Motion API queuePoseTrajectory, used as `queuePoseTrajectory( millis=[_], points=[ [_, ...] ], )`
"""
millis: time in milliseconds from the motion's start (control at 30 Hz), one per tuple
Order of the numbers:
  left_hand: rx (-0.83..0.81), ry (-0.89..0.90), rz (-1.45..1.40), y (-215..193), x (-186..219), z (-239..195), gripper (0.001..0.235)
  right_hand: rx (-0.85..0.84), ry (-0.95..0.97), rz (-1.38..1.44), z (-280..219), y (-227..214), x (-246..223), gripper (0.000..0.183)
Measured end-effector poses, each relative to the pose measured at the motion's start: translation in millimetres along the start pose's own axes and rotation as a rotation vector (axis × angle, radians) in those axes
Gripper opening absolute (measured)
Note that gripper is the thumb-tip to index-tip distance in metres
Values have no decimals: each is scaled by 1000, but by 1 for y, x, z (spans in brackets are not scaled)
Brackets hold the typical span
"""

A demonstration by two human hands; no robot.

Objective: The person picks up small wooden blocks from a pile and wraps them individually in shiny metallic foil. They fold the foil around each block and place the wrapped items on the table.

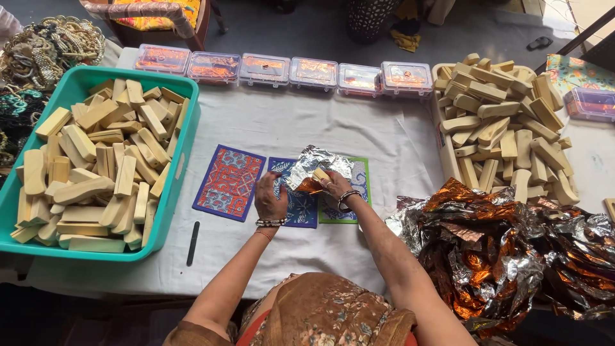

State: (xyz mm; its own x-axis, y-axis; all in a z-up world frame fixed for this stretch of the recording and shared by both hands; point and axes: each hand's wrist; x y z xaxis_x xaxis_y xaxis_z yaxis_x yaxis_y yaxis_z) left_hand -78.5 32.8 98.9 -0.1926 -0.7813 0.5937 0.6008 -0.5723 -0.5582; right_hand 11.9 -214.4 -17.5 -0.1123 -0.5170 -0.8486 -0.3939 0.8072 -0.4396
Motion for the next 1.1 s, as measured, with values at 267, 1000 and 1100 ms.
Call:
queuePoseTrajectory(
  millis=[267, 1000, 1100],
  points=[
    [-868, -502, -106, 78, -12, -63, 46, 1, -8, 22, 13, 4, 29, 57],
    [-863, -604, -198, 140, -24, -54, 40, 1, -18, 43, 8, 1, 22, 57],
    [-608, -305, -51, 136, -23, -70, 33, -19, -26, 117, 4, 0, 15, 56]
  ],
)
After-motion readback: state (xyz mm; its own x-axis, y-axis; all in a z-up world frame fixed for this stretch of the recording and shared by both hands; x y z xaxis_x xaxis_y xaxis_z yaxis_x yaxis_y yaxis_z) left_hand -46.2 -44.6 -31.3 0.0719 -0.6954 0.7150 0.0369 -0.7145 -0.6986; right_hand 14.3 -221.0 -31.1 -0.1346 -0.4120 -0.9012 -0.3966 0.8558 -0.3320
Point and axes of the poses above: each hand's wrist, its own z-axis towards the middle knuckle, its own y-axis out of the palm, x = y × z, and after that the axes turned 5 degrees about -x, right-handed
